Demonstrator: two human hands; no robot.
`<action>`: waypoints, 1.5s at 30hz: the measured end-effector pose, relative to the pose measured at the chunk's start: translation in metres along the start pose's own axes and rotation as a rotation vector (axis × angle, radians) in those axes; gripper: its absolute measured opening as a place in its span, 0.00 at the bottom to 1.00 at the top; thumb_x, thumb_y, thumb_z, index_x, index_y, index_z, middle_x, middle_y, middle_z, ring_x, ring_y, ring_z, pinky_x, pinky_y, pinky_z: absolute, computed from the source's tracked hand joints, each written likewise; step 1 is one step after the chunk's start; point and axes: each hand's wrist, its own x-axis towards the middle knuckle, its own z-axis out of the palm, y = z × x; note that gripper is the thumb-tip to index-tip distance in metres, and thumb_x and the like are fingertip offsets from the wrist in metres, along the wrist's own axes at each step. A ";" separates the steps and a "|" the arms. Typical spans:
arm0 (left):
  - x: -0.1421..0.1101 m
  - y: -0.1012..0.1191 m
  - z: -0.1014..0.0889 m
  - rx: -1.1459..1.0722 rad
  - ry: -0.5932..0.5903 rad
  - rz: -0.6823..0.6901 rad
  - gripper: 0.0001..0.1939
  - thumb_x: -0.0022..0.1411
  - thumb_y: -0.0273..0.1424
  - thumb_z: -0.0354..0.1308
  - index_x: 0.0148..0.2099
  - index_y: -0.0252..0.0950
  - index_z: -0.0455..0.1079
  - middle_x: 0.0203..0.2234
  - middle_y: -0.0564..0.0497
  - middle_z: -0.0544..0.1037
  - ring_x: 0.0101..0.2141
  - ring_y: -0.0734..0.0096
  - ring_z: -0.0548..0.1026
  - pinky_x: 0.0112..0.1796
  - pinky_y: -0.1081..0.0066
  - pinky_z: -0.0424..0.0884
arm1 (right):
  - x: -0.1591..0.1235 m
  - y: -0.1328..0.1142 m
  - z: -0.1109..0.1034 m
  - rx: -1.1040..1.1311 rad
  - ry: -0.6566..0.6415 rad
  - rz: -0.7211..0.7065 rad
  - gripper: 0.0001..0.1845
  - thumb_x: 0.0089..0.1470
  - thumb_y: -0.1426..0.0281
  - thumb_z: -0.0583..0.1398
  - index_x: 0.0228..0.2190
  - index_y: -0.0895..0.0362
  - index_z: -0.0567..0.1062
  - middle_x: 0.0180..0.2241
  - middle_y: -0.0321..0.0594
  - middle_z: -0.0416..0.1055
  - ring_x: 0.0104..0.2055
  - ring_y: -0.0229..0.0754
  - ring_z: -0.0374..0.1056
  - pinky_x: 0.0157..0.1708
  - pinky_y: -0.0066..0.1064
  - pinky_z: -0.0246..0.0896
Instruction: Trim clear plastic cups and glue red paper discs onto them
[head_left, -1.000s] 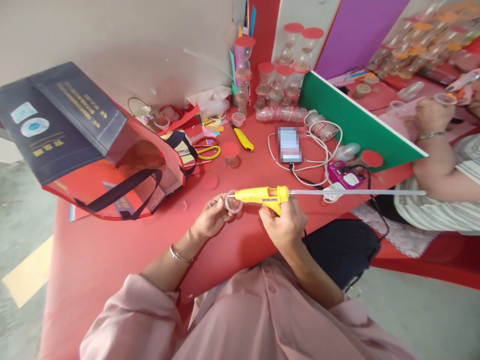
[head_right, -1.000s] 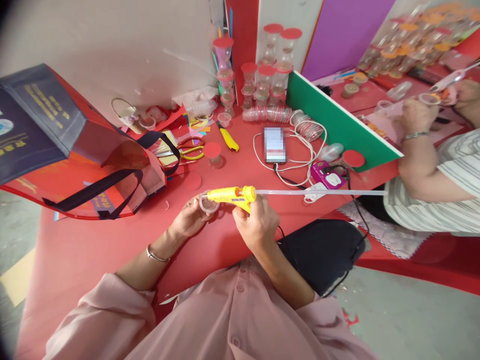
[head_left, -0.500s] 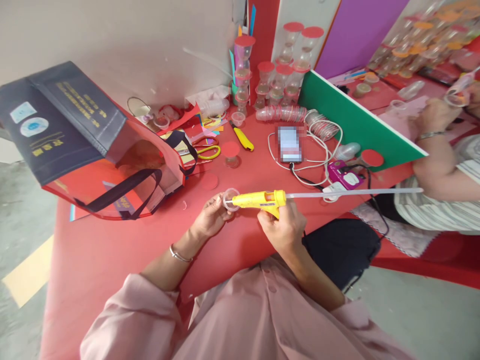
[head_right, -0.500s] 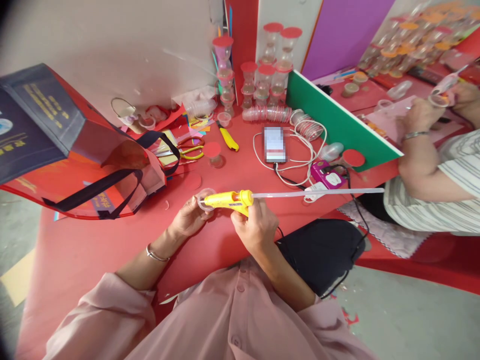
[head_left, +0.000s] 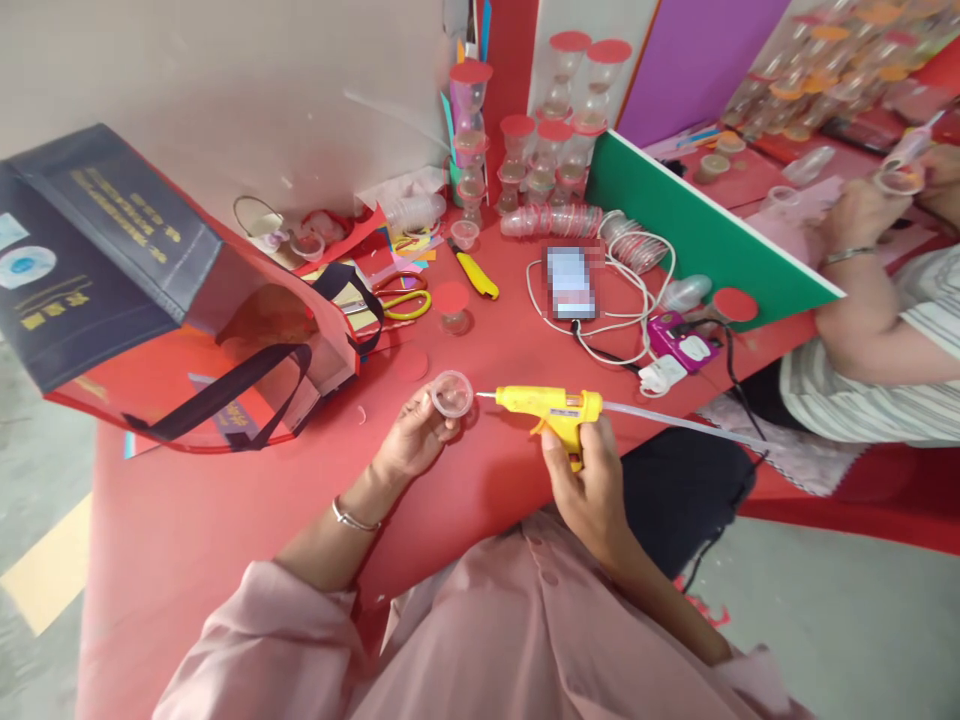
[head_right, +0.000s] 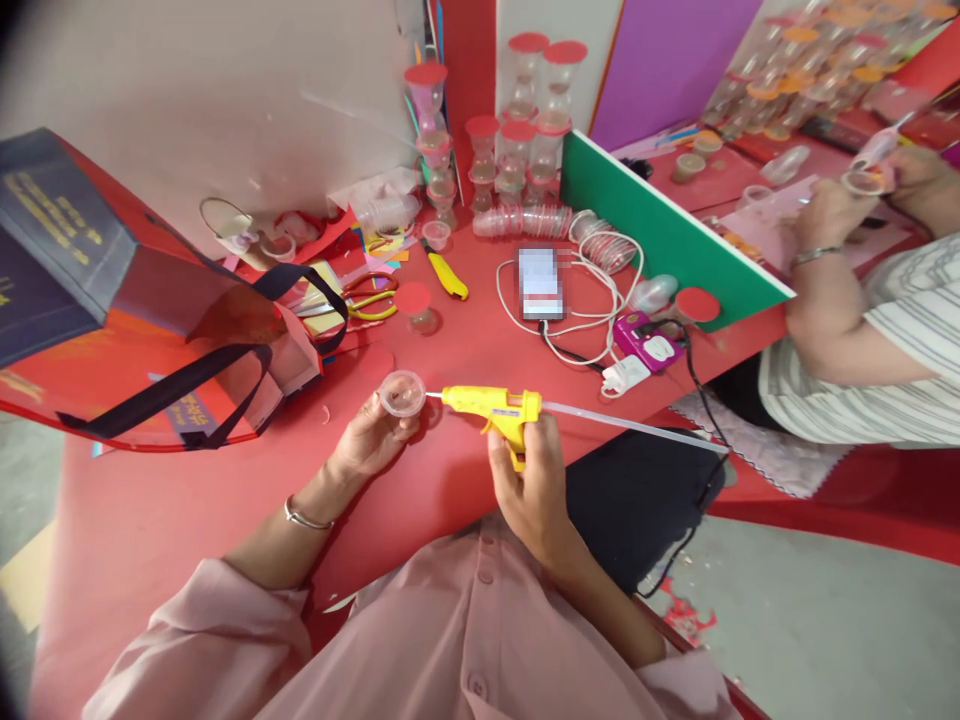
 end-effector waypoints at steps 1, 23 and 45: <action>0.000 0.000 -0.001 -0.008 0.008 0.002 0.28 0.53 0.44 0.75 0.51 0.36 0.75 0.35 0.49 0.78 0.25 0.79 0.70 0.23 0.79 0.60 | -0.002 0.004 -0.005 0.008 -0.015 0.038 0.08 0.68 0.63 0.58 0.40 0.54 0.72 0.37 0.43 0.69 0.38 0.45 0.71 0.38 0.37 0.71; 0.002 0.012 0.007 0.239 0.130 0.209 0.25 0.53 0.39 0.76 0.51 0.40 0.76 0.40 0.48 0.82 0.31 0.72 0.76 0.26 0.75 0.68 | 0.042 0.079 0.023 -0.260 0.149 0.181 0.21 0.63 0.54 0.59 0.44 0.59 0.80 0.35 0.47 0.77 0.35 0.47 0.70 0.39 0.39 0.67; 0.003 0.012 -0.002 0.245 0.091 0.137 0.29 0.52 0.47 0.75 0.51 0.35 0.78 0.40 0.45 0.81 0.31 0.73 0.75 0.25 0.77 0.68 | 0.031 0.027 0.015 0.706 -0.254 0.535 0.21 0.61 0.52 0.65 0.46 0.54 0.73 0.38 0.41 0.80 0.39 0.45 0.80 0.39 0.39 0.81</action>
